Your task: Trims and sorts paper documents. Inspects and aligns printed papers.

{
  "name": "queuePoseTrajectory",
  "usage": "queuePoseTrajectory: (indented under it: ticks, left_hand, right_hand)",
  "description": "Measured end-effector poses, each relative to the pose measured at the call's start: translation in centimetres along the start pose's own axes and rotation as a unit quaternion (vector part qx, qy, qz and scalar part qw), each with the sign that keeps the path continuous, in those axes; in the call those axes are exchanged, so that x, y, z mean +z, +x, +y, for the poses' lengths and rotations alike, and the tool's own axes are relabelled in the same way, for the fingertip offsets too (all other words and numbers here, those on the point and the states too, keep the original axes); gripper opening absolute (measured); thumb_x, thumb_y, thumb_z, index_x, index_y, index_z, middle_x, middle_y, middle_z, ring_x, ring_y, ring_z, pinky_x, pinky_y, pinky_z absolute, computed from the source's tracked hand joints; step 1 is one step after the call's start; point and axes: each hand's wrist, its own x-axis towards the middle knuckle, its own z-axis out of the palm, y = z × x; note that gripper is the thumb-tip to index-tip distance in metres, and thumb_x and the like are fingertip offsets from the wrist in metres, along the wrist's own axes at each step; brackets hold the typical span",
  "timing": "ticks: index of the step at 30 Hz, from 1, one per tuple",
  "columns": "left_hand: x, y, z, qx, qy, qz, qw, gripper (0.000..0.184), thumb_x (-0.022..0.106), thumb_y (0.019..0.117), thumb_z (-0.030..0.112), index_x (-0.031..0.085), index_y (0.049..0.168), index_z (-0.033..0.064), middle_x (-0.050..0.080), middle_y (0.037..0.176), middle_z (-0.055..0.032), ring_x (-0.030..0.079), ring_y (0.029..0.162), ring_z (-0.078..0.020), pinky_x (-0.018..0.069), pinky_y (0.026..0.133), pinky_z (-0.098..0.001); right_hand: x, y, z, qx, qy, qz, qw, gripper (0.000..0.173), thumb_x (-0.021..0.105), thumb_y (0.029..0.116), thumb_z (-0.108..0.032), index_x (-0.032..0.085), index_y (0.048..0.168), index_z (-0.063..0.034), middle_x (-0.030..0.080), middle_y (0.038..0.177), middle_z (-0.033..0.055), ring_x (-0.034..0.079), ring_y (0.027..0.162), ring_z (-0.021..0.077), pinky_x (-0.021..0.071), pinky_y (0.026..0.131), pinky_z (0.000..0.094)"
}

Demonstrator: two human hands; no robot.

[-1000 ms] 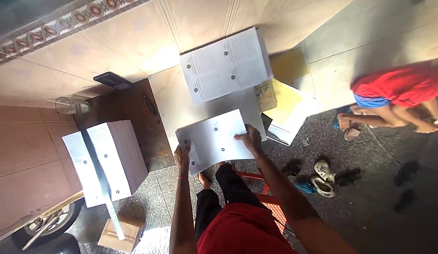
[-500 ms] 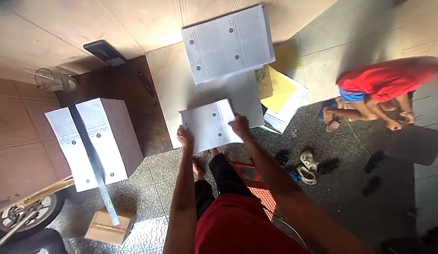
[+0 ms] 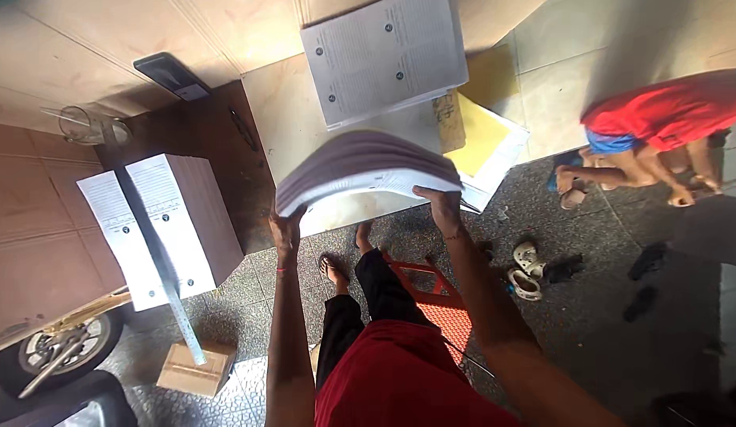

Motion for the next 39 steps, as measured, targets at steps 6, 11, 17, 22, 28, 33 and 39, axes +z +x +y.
queuePoseTrajectory:
  ticks: [6, 11, 17, 22, 28, 33, 39]
  left_hand:
    - [0.1, 1.5, -5.0, 0.038, 0.023, -0.078, 0.996, 0.043, 0.067, 0.0961, 0.011, 0.055, 0.136, 0.0016, 0.065, 0.129, -0.0114, 0.064, 0.117, -0.0166, 0.0527, 0.103, -0.0373]
    - [0.1, 4.5, -3.0, -0.005, 0.074, -0.057, 0.996, 0.066, 0.080, 0.0817, 0.003, 0.050, 0.139, -0.0078, 0.064, 0.130, -0.0186, 0.062, 0.121, -0.0160, 0.0496, 0.107, -0.0320]
    - [1.4, 4.9, -2.7, 0.042, -0.039, -0.031, 0.998, 0.074, 0.087, 0.0684, -0.003, 0.051, 0.132, -0.0103, 0.068, 0.121, -0.0142, 0.066, 0.112, -0.0133, 0.0545, 0.102, -0.0318]
    - [0.6, 5.4, -3.0, 0.067, -0.061, -0.106, 0.990, 0.072, 0.085, 0.0671, -0.002, 0.052, 0.130, -0.0070, 0.067, 0.120, -0.0084, 0.064, 0.110, -0.0075, 0.0532, 0.100, -0.0270]
    - [1.5, 5.3, -1.2, 0.016, -0.017, -0.001, 1.000, 0.062, 0.088, 0.0634, -0.002, 0.060, 0.118, -0.0073, 0.073, 0.108, -0.0043, 0.067, 0.103, -0.0018, 0.0545, 0.097, -0.0226]
    - [0.8, 3.8, -1.7, 0.058, -0.025, -0.015, 0.998, 0.062, 0.088, 0.0654, 0.000, 0.060, 0.120, -0.0087, 0.073, 0.111, -0.0051, 0.067, 0.106, -0.0028, 0.0531, 0.100, -0.0229]
    - [0.6, 4.1, -4.7, 0.097, -0.037, -0.059, 0.993, 0.063, 0.089, 0.0674, 0.000, 0.060, 0.123, -0.0098, 0.072, 0.116, -0.0104, 0.068, 0.110, -0.0102, 0.0542, 0.102, -0.0299]
  right_hand:
    - [0.0, 1.9, 4.0, -0.091, -0.069, -0.075, 0.991, 0.031, 0.063, 0.0964, -0.009, 0.065, 0.123, 0.0069, 0.069, 0.122, 0.0148, 0.065, 0.115, 0.0118, 0.0512, 0.104, 0.0293]
    - [-0.9, 3.3, 3.3, -0.046, -0.099, -0.096, 0.989, 0.057, 0.081, 0.0762, 0.000, 0.062, 0.129, 0.0059, 0.068, 0.125, 0.0149, 0.065, 0.116, 0.0125, 0.0519, 0.104, 0.0306]
    - [0.7, 4.0, 1.7, -0.033, 0.017, -0.078, 0.996, 0.063, 0.079, 0.0646, 0.009, 0.058, 0.124, 0.0017, 0.068, 0.120, 0.0089, 0.065, 0.114, 0.0140, 0.0554, 0.101, 0.0325]
    - [0.2, 5.0, 1.7, -0.063, 0.011, -0.123, 0.990, 0.067, 0.080, 0.0662, 0.006, 0.057, 0.128, 0.0011, 0.065, 0.126, 0.0080, 0.062, 0.119, 0.0138, 0.0521, 0.105, 0.0317]
    - [1.6, 5.4, 0.3, -0.071, -0.001, -0.054, 0.996, 0.056, 0.087, 0.0608, 0.002, 0.065, 0.112, -0.0002, 0.073, 0.109, 0.0056, 0.069, 0.107, 0.0126, 0.0567, 0.100, 0.0346]
    - [0.5, 4.1, 1.0, -0.103, 0.008, -0.098, 0.990, 0.054, 0.086, 0.0638, 0.003, 0.064, 0.113, 0.0005, 0.073, 0.110, 0.0055, 0.069, 0.107, 0.0134, 0.0568, 0.099, 0.0334]
    - [0.5, 3.7, 3.6, -0.065, -0.037, -0.114, 0.991, 0.050, 0.082, 0.0710, 0.004, 0.065, 0.119, 0.0044, 0.070, 0.118, 0.0100, 0.065, 0.114, 0.0134, 0.0532, 0.103, 0.0323]
